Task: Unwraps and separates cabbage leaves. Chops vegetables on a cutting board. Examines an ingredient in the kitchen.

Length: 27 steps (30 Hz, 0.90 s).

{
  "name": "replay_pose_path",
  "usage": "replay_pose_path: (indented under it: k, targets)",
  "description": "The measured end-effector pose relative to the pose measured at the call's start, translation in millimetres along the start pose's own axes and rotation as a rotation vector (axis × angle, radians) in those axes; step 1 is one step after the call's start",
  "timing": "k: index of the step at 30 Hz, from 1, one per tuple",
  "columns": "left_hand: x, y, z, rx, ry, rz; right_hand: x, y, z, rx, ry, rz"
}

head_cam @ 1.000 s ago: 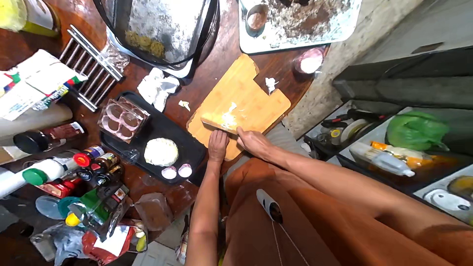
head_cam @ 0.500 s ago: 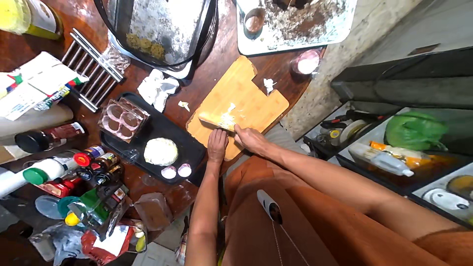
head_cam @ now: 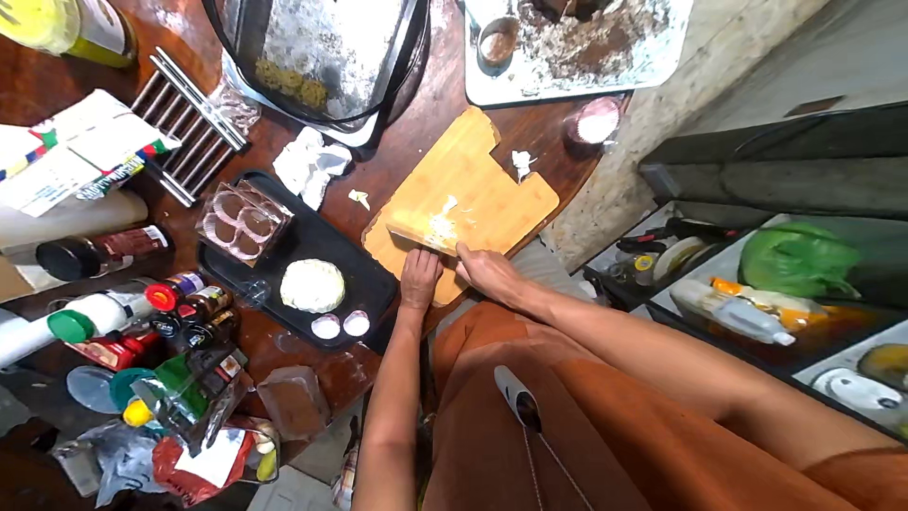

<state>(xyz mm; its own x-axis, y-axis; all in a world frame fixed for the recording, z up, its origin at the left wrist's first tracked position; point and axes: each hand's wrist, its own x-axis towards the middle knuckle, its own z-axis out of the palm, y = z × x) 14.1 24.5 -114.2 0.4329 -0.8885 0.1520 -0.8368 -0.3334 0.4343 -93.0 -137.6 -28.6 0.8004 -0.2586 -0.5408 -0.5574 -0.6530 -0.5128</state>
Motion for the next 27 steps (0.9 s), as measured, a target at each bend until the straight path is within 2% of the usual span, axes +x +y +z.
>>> replay_pose_path:
  k: [6,12,17,21,27]
  targets:
    - [-1,-2,2,-0.005,0.007,0.011,-23,9,-5,-0.011,-0.047,0.038]
    - [-3,-2,3,0.005,-0.016,-0.007,0,6,6,-0.014,-0.043,0.026]
    - [-4,-3,3,0.005,0.0,0.004,-18,4,-9,-0.003,-0.023,-0.007]
    - [-6,-1,-1,-0.006,-0.029,-0.031,-3,8,10,-0.001,-0.029,0.011]
    - [-5,-2,2,-0.016,-0.009,-0.025,-22,7,-9,-0.007,-0.02,-0.017]
